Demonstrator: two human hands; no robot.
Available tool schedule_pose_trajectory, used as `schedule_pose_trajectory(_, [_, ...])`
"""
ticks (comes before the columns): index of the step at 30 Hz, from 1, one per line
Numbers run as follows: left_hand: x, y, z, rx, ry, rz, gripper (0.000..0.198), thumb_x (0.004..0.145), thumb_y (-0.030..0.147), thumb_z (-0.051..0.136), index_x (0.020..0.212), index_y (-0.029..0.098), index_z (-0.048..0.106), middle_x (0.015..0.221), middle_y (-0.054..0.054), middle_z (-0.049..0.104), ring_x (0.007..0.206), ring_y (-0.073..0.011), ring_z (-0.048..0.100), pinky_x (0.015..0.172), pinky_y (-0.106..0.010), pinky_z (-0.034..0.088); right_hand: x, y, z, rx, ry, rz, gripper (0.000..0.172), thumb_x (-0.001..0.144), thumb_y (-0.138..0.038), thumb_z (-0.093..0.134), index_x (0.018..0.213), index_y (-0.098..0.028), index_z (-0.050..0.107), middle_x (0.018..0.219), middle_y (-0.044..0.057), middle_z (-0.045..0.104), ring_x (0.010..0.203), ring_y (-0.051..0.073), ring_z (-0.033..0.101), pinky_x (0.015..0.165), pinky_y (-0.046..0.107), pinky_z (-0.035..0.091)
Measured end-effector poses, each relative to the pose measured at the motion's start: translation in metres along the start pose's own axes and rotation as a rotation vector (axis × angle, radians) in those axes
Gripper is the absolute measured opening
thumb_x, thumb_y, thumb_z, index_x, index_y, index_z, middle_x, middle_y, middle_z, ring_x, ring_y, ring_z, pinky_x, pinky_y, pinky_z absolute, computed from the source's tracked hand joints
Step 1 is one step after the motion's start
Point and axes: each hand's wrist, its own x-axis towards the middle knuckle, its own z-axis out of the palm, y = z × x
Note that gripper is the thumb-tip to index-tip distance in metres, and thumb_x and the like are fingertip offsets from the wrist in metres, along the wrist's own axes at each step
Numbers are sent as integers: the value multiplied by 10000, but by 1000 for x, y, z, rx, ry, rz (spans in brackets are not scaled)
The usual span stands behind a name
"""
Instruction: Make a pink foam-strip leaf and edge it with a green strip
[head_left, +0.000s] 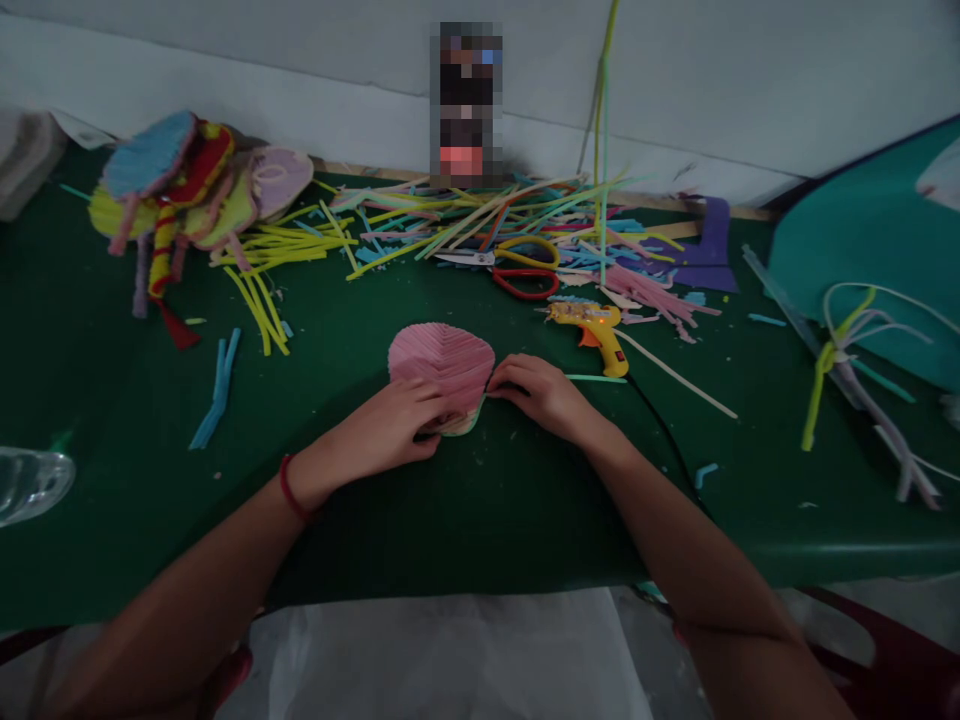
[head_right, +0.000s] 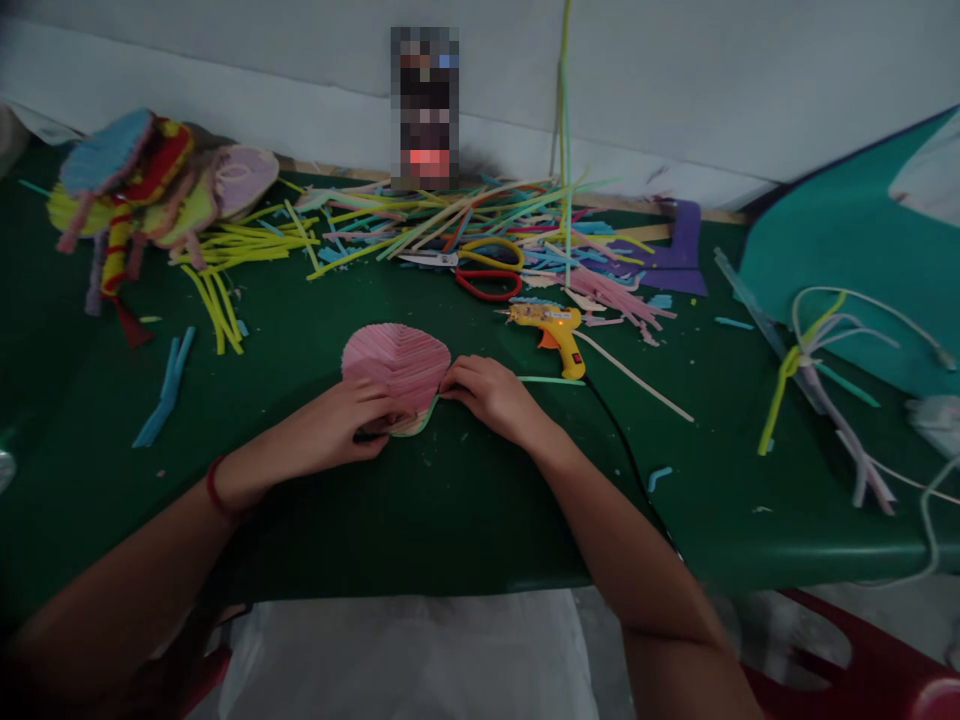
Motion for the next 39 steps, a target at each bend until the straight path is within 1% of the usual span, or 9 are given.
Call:
schedule_pose_trajectory(4, [-1, -2, 1, -11, 16, 17, 241, 811, 136, 587, 1050, 170, 600, 1058, -71, 627, 976, -218, 563, 848, -351, 429, -1, 0, 0, 2, 28, 8, 109, 927, -251, 554, 951, -182, 634, 896, 66, 659, 852, 193, 603, 776, 322, 459])
schedule_pose_trajectory(6, [-1, -3, 2, -21, 32, 27, 248, 813, 138, 589, 1058, 171, 598, 1068, -72, 624, 994, -219, 562, 855, -351, 430, -1, 1, 1, 2, 45, 5, 143, 922, -252, 562, 1018, -180, 640, 903, 69, 657, 851, 195, 601, 769, 321, 463])
schedule_pose_trajectory(8, [-2, -4, 2, -18, 33, 31, 246, 815, 146, 591, 1060, 171, 602, 1051, -69, 626, 984, -218, 567, 845, -349, 436, -1, 2, 2, 6, 50, -19, 165, 925, -246, 556, 1045, -186, 652, 937, 76, 657, 871, 196, 602, 779, 325, 467])
schedule_pose_trajectory(11, [-2, -3, 3, 8, 38, 28, 280, 818, 151, 591, 1097, 174, 599, 1061, -69, 633, 991, -217, 576, 856, -352, 443, -1, 5, 3, 26, 50, -52, 161, 925, -241, 558, 1022, -202, 680, 957, 72, 656, 887, 193, 605, 787, 326, 471])
schedule_pose_trajectory(16, [-3, 1, 2, 48, 51, 33, 326, 823, 125, 572, 1145, 170, 585, 1104, -76, 645, 1074, -223, 575, 928, -370, 437, 0, 7, 4, 45, 65, -57, 156, 915, -248, 576, 999, -211, 702, 909, 61, 646, 857, 187, 605, 765, 323, 473])
schedule_pose_trajectory(21, [-3, 3, 2, 59, 66, 38, 301, 836, 122, 559, 1132, 170, 587, 1111, -76, 646, 1098, -222, 571, 947, -373, 438, 0, 6, 5, 32, 81, -55, 164, 924, -269, 564, 985, -220, 708, 855, 51, 616, 809, 175, 589, 718, 303, 461])
schedule_pose_trajectory(25, [-5, 1, 1, 30, 54, 22, 269, 848, 151, 573, 1116, 174, 589, 1106, -73, 641, 1085, -222, 571, 932, -368, 441, 0, 7, 5, 15, 78, -58, 175, 930, -273, 553, 985, -210, 706, 837, 53, 600, 791, 174, 576, 701, 301, 451])
schedule_pose_trajectory(31, [-11, -2, -3, -86, -12, -49, 282, 894, 202, 550, 1175, 207, 572, 1135, -53, 631, 1031, -193, 583, 878, -318, 452, -1, 8, 5, 39, 73, -66, 174, 934, -274, 549, 992, -218, 703, 841, 49, 598, 789, 169, 575, 702, 299, 452])
schedule_pose_trajectory(39, [-15, -2, -4, 7, -5, -4, 242, 944, 239, 500, 1168, 201, 583, 1138, -52, 633, 1024, -185, 605, 865, -298, 466, 0, 8, 4, 56, 61, -54, 181, 940, -288, 538, 989, -227, 702, 844, 47, 595, 801, 168, 578, 710, 305, 460])
